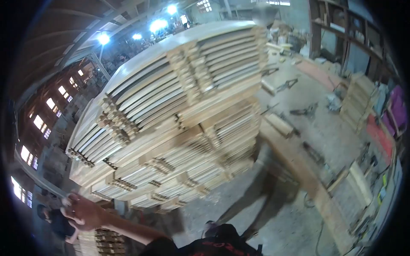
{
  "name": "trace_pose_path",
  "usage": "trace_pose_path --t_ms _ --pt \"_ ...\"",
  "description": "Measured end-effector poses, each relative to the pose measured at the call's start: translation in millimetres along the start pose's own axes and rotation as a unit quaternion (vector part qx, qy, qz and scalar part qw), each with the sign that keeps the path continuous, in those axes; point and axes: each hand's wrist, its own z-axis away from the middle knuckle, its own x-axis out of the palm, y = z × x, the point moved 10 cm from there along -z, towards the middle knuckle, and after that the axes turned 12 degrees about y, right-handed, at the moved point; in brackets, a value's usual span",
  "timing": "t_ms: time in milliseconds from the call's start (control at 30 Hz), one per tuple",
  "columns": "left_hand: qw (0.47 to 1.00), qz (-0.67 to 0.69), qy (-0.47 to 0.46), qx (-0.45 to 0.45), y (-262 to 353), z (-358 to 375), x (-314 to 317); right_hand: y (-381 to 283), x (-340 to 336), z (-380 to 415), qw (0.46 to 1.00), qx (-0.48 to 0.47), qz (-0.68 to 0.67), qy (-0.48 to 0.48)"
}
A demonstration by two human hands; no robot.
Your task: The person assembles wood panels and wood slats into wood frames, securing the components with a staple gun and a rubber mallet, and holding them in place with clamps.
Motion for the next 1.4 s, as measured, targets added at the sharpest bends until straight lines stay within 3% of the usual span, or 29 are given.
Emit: trace_pose_path --t_ms 33,67,100,133,200,233,267,300,333,400,433,533,567,633,733,800,867,933,1000,1033,1100,1133,1200,1267,1400 --pt "0.922 -0.033 0.382 -0.049 -10.0 68.4 -23.9 17.4 -7.4 3.5 1.0 0.008 -0.022 0.004" --pt "0.931 0.212 0.193 -0.228 -60.8 105.7 50.7 33.4 -19.8 9.5 0.999 0.01 -0.044 0.015" --pt "0.871 0.346 0.003 -0.35 -92.1 147.6 123.3 47.8 -34.6 9.6 0.997 0.001 -0.061 0.037" --pt "0.769 0.39 -0.188 -0.47 -113.8 208.5 187.0 63.5 -49.5 8.5 0.994 -0.02 -0.072 0.075" --pt "0.693 0.279 -0.324 -0.58 -162.8 313.8 275.7 107.2 -79.2 -9.3 0.977 -0.039 -0.087 0.191" --pt "0.695 0.209 -0.298 -0.62 -186.0 360.5 307.3 138.9 -94.7 -20.6 0.952 0.094 -0.182 0.228" --pt "0.684 0.14 -0.214 -0.683 -213.4 417.4 327.6 90.3 -179.4 -14.4 0.955 0.16 -0.185 0.167" --pt "0.664 0.049 -0.138 -0.734 -234.5 472.7 341.3 104.6 -205.4 -36.2 0.925 0.112 -0.245 0.268" --pt "0.622 0.068 -0.182 -0.759 -241.4 513.6 388.3 92.1 -261.2 -40.7 0.921 0.143 -0.229 0.281" --pt "0.593 -0.047 -0.315 -0.739 -245.6 594.9 460.2 96.2 -317.6 -58.5 0.841 0.168 -0.404 0.318" --pt "0.577 -0.012 -0.327 -0.748 -247.5 636.3 495.9 103.0 -343.7 -72.1 0.794 0.162 -0.474 0.346" --pt "0.531 0.045 -0.383 -0.754 -253.5 778.3 588.2 136.5 -377.5 -112.1 0.795 0.132 -0.48 0.346" --pt "0.525 0.043 -0.409 -0.745 -254.7 818.0 623.8 142.1 -391.4 -114.7 0.836 0.13 -0.41 0.34" --pt "0.478 0.029 -0.384 -0.79 -265.4 894.3 683.0 161.0 -442.1 -120.4 0.908 0.101 -0.246 0.324" --pt "0.482 0.005 -0.304 -0.822 -307.1 970.2 783.3 218.5 -484.6 -112.3 0.905 0.124 -0.232 0.333" --pt "0.474 -0.022 -0.247 -0.845 -358.8 998.8 855.4 256.6 -516.6 -103.1 0.866 0.16 -0.293 0.372" --pt "0.513 0.0 -0.207 -0.833 -428.5 1017.0 933.3 343.6 -478.5 -110.2 0.819 0.262 -0.342 0.38" --pt "0.553 -0.034 -0.181 -0.813 -503.1 1017.6 995.8 339.3 -533.4 -111.8 0.788 0.296 -0.382 0.381" --pt "0.589 0.039 -0.095 -0.802 -571.4 1029.5 1037.2 370.5 -510.2 -139.8 0.79 0.336 -0.4 0.319" --pt "0.606 -0.028 -0.125 -0.785 -597.9 1021.2 1055.9 382.6 -500.0 -156.1 0.789 0.357 -0.41 0.286" --pt "0.628 -0.167 -0.195 -0.735 -636.6 989.9 1082.1 357.9 -551.6 -187.1 0.856 0.269 -0.344 0.278" --pt "0.628 -0.174 -0.203 -0.731 -648.5 984.3 1098.8 345.9 -574.2 -208.7 0.881 0.221 -0.311 0.279" --pt "0.621 -0.192 -0.227 -0.725 -660.6 985.6 1122.9 341.3 -587.0 -239.7 0.873 0.217 -0.345 0.269" --pt "0.588 -0.146 -0.158 -0.78 -655.2 1010.6 1128.1 318.0 -632.1 -254.7 0.862 0.232 -0.382 0.239" --pt "0.557 -0.1 -0.011 -0.825 -634.3 1050.3 1113.5 313.9 -632.6 -287.7 0.845 0.205 -0.404 0.284"
